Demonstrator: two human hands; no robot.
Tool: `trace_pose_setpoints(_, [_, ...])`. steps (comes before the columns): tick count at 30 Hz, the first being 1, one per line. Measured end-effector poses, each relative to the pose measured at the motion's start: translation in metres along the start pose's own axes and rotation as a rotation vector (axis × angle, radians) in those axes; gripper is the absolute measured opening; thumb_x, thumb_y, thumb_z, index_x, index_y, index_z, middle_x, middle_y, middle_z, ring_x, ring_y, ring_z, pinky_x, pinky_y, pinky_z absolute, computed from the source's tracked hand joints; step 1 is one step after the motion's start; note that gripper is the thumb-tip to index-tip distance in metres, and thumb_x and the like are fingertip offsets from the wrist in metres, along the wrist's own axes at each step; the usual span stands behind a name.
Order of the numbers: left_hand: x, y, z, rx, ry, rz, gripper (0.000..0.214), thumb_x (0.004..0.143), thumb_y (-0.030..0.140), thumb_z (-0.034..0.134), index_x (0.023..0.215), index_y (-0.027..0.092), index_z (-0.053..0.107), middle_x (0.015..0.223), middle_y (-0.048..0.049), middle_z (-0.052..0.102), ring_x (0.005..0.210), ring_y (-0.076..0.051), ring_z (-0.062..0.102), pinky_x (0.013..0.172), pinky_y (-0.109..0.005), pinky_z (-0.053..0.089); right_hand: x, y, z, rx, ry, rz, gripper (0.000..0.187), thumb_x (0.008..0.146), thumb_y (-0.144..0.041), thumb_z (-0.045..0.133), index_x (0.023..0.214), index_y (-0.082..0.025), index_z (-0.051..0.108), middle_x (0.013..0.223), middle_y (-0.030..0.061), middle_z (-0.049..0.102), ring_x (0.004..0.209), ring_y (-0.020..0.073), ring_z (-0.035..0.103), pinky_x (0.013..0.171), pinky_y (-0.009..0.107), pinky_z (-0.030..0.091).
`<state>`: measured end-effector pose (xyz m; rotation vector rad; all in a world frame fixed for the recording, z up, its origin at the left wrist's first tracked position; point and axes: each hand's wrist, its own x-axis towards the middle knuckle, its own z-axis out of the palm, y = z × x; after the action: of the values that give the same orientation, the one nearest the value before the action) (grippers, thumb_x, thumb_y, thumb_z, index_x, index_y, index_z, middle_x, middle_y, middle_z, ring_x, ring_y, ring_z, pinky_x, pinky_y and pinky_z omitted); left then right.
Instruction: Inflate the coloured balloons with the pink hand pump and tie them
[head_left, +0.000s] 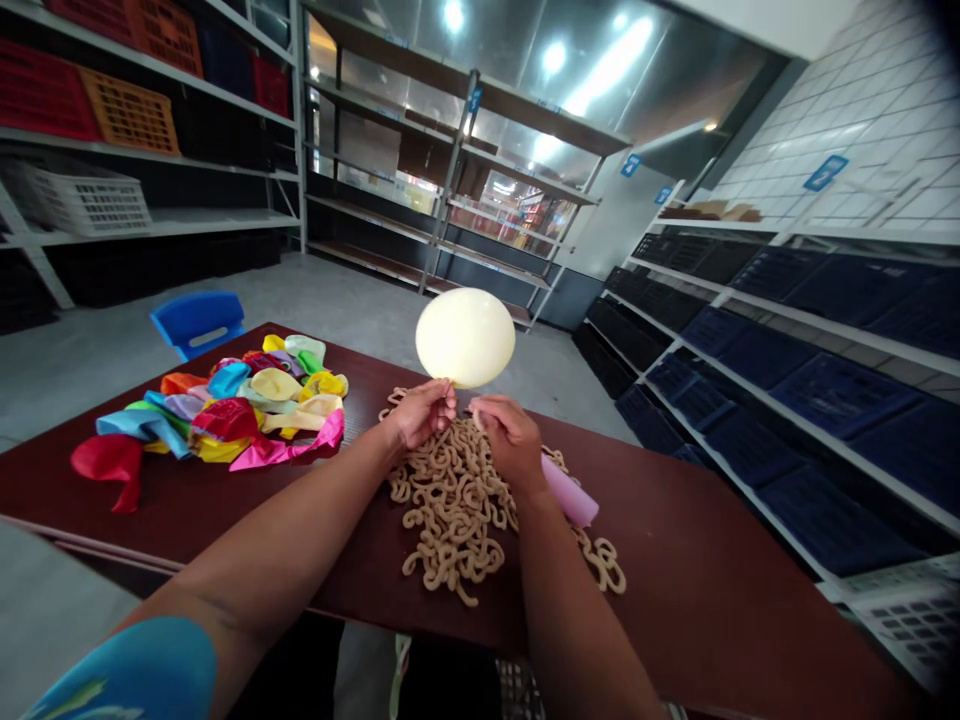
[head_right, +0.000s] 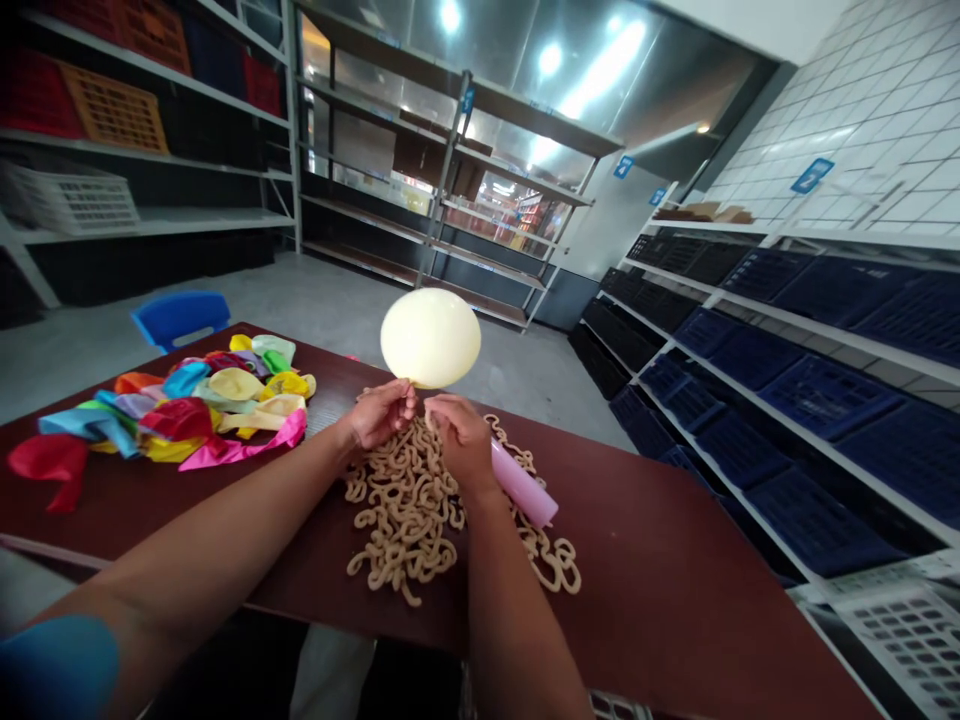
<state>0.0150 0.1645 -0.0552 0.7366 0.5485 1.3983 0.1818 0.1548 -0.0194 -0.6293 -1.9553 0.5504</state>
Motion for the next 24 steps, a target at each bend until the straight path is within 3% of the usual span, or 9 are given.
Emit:
trace_pose_setpoints(5, [0.001, -0.015, 0.005, 0.171, -0.021, -0.038, 0.025, 0.075, 0.039, 0.059, 0.073, 0.015, 0.051, 0.046, 0.0023, 0.049, 0.034, -0.007, 0.043, 0.031, -0.016, 0.028, -0.002, 0.013, 0.005, -0.367, -0.105, -0.081, 0.028, 0.086, -0.024, 0.041, 0.1, -0.027, 0.065, 0.096, 0.0051, 0.055, 0.091, 0.0155, 0.052, 0.082, 0.029, 0.043])
trace_pose_setpoints(10, [0.0, -0.024, 0.006, 0.409, 0.015, -0.004, 0.027, 0.076, 0.043, 0.055, 0.075, 0.017, 0.053, 0.042, 0.0026, 0.049, 0.03, -0.008, 0.041, 0.03, -0.018, 0.028, -0.003, 0.017, 0.004, -0.55, -0.142, -0.119, 0.028, 0.088, -0.024, 0.038, 0.092, -0.025, 0.066, 0.088, 0.0043, 0.055, 0.086, 0.0155, 0.049, 0.08, 0.029, 0.04])
trace_pose_setpoints(15, [-0.006, -0.02, 0.016, 0.685, -0.016, 0.006, 0.028, 0.081, 0.042, 0.046, 0.074, 0.017, 0.055, 0.051, -0.0029, 0.058, 0.038, -0.012, 0.049, 0.036, -0.02, 0.032, -0.003, 0.018, 0.007, -0.629, -0.116, -0.099, 0.018, 0.084, -0.021, 0.043, 0.077, -0.02, 0.06, 0.078, 0.004, 0.056, 0.082, 0.0163, 0.048, 0.077, 0.028, 0.038])
trace_pose_setpoints(20, [-0.008, -0.009, 0.019, 1.056, -0.043, 0.18, 0.033, 0.082, 0.04, 0.042, 0.068, 0.015, 0.057, 0.061, -0.0004, 0.057, 0.056, -0.012, 0.051, 0.053, -0.022, 0.038, -0.004, 0.018, 0.006, -0.593, -0.06, -0.002, 0.008, 0.081, -0.026, 0.048, 0.081, -0.02, 0.054, 0.078, 0.0023, 0.058, 0.077, 0.0155, 0.052, 0.072, 0.026, 0.038])
trace_pose_setpoints(24, [-0.007, -0.003, 0.015, 1.183, -0.097, 0.228, 0.035, 0.083, 0.04, 0.039, 0.067, 0.014, 0.057, 0.067, -0.0008, 0.057, 0.065, -0.013, 0.051, 0.063, -0.024, 0.039, -0.005, 0.018, 0.002, -0.53, -0.055, 0.119, 0.02, 0.077, -0.037, 0.054, 0.09, -0.022, 0.055, 0.078, -0.0008, 0.063, 0.071, 0.0144, 0.056, 0.066, 0.025, 0.038])
